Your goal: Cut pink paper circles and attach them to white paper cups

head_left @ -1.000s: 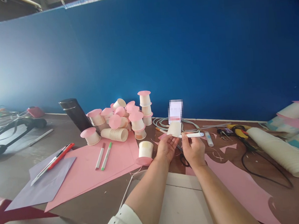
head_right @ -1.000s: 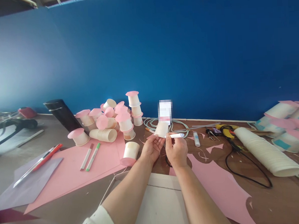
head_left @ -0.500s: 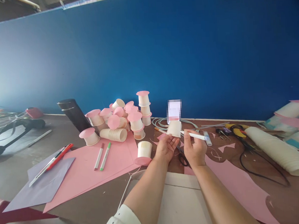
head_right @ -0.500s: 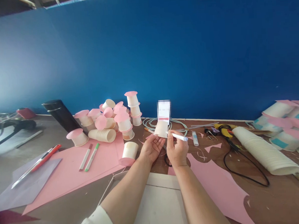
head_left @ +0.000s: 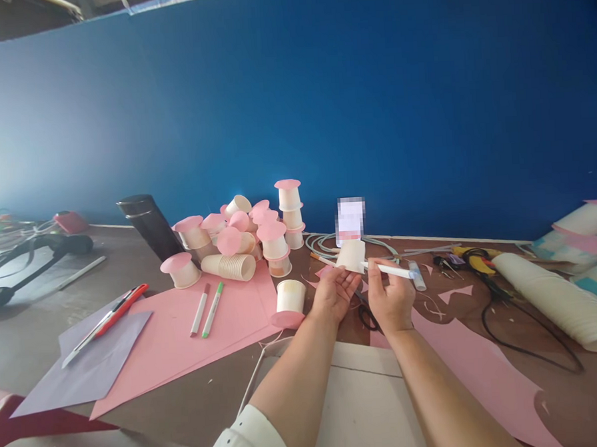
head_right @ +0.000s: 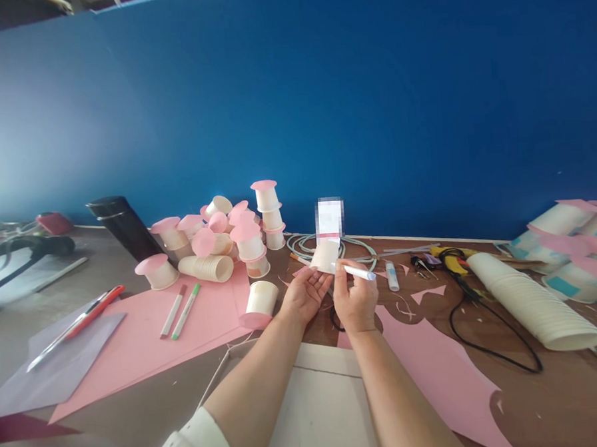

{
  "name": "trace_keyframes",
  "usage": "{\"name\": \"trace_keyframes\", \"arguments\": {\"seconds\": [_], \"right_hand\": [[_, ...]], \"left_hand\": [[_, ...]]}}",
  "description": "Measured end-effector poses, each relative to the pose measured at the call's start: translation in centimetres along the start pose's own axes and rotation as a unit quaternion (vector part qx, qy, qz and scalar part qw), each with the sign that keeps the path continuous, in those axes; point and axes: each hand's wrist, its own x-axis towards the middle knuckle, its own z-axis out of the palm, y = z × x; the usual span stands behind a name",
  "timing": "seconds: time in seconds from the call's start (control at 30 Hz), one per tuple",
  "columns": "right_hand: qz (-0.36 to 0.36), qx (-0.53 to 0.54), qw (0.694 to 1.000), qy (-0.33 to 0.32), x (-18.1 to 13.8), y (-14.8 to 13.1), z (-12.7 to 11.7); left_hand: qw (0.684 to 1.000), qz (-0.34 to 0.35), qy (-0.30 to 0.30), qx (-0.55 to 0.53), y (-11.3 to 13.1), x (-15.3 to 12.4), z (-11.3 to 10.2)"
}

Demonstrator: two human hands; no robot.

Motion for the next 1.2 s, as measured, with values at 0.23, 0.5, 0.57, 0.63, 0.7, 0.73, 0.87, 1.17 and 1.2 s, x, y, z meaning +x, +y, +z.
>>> {"name": "trace_keyframes", "arguments": {"seconds": [0.23,0.5,0.57,0.63,0.7,0.73,0.87,1.17,1.2], "right_hand": [[0.003,-0.008,1.000,-0.008,-0.17,-0.05,0.03],[-0.009,-0.018,1.000,0.000,-0.24,-0.03,0.15],[-0.013,-0.012,1.000,0.001,-0.18,-0.05,0.12],[-0.013,-0.005,1.000,0.002,-0.09,-0.07,0.07],[-0.013,0.004,1.000,0.001,0.01,-0.10,0.02],[-0.014,0.007,1.000,-0.001,0.06,-0.11,0.00],[-0.016,0.009,1.000,-0.006,0.16,-0.11,-0.03],[-0.005,-0.003,1.000,-0.006,0.03,0.02,0.09],[-0.006,-0.003,1.000,-0.006,0.01,0.03,0.10]], "left_hand": [[1.000,-0.003,0.003,-0.010,0.07,0.07,-0.08],[1.000,-0.006,0.000,-0.014,0.03,0.16,-0.07],[1.000,-0.004,0.000,-0.009,-0.04,0.22,-0.12],[1.000,-0.002,-0.001,-0.001,-0.13,0.28,-0.19],[1.000,-0.002,-0.005,0.008,-0.21,0.33,-0.26],[1.000,-0.002,-0.007,0.014,-0.24,0.33,-0.27],[0.999,0.000,-0.016,0.038,-0.30,0.25,-0.17],[0.998,0.014,-0.031,0.061,-0.46,0.33,-0.20],[0.997,0.015,-0.032,0.064,-0.50,0.38,-0.22]]}}
